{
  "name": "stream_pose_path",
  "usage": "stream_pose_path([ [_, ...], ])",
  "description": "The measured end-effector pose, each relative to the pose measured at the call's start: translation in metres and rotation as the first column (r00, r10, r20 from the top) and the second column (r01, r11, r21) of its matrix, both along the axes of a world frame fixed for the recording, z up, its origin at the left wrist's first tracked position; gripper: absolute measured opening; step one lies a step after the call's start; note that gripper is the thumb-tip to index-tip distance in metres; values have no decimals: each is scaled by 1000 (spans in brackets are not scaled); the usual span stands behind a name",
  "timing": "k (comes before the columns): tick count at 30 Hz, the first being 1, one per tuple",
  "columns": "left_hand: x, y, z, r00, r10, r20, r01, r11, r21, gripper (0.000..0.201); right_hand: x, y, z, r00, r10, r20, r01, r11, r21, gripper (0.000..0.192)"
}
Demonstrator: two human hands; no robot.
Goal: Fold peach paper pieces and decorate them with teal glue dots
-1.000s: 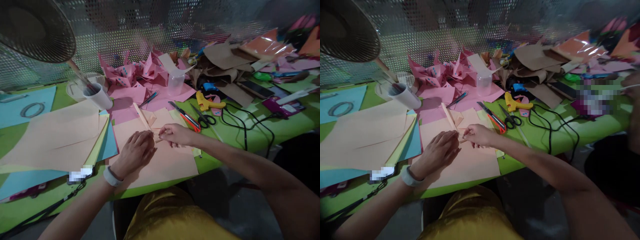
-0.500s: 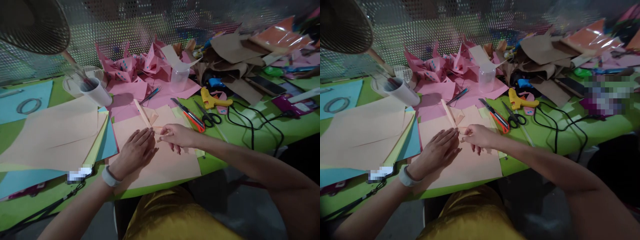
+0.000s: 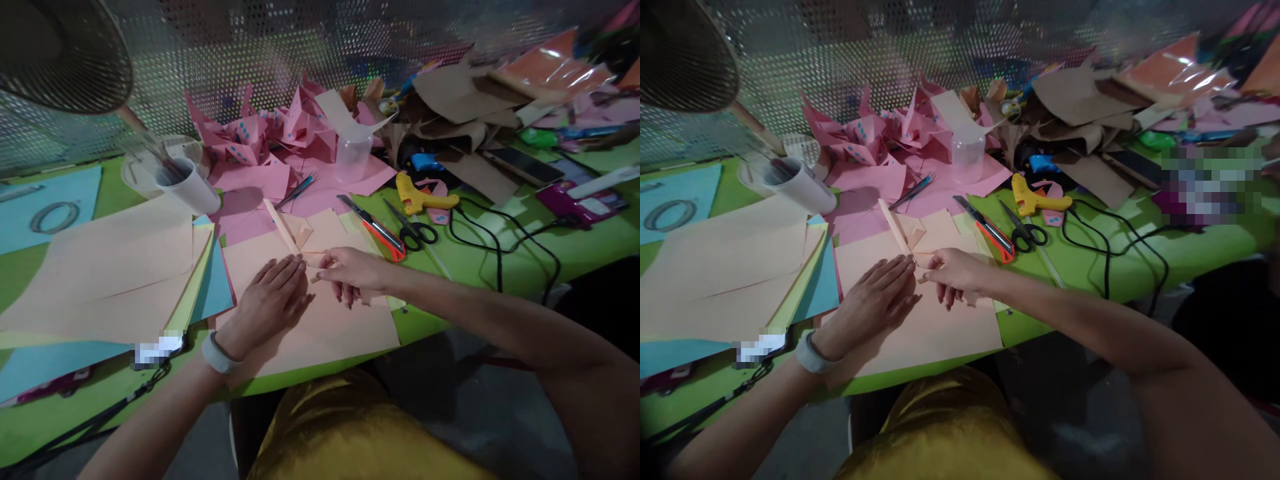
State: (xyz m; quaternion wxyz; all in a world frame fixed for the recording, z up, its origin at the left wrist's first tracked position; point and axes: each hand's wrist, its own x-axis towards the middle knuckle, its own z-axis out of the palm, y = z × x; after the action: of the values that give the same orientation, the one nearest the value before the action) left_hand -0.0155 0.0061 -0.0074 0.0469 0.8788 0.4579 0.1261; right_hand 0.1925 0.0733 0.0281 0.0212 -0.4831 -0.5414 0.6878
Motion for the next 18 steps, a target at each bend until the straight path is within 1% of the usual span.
stream_pose_path([
  [5,0,-1,0,1000,-4,-21,4,1000,14,54,-3,-10,-9,999,-45,30,42,994,97,27],
  [8,-1,-2,-2,1000,-3,-27,4,1000,27,54,-3,-15,-14,997,-63,49,53,982,183,34],
  [11,-1,-1,-3,999,-4,-31,5,1000,22,55,-3,-19,-14,996,-50,79,27,961,274,30],
  [12,-2,-1,-3,999,-5,-34,6,1000,18,55,-2,-21,-12,994,-36,103,1,948,319,26],
  [13,-2,-1,-3,999,-4,-35,4,1000,16,55,-2,-23,-11,988,-28,149,-33,920,391,21],
  [14,-2,-1,-3,999,0,-34,1,1000,15,56,-1,-25,-10,976,-34,215,-78,868,490,17],
  [15,-1,-1,-2,1000,2,-29,-2,1000,15,55,0,-27,-9,957,-60,282,-131,783,609,12],
  [16,-1,-1,-2,1000,1,-23,0,1000,15,54,1,-30,-9,939,-94,330,-189,661,726,10],
  [17,-1,-2,-2,1000,-3,-17,4,1000,16,53,2,-32,-10,928,-124,351,-243,513,823,10],
  [18,0,-2,-2,1000,-10,-12,10,1000,18,53,3,-35,-13,927,-138,349,-282,359,890,12],
])
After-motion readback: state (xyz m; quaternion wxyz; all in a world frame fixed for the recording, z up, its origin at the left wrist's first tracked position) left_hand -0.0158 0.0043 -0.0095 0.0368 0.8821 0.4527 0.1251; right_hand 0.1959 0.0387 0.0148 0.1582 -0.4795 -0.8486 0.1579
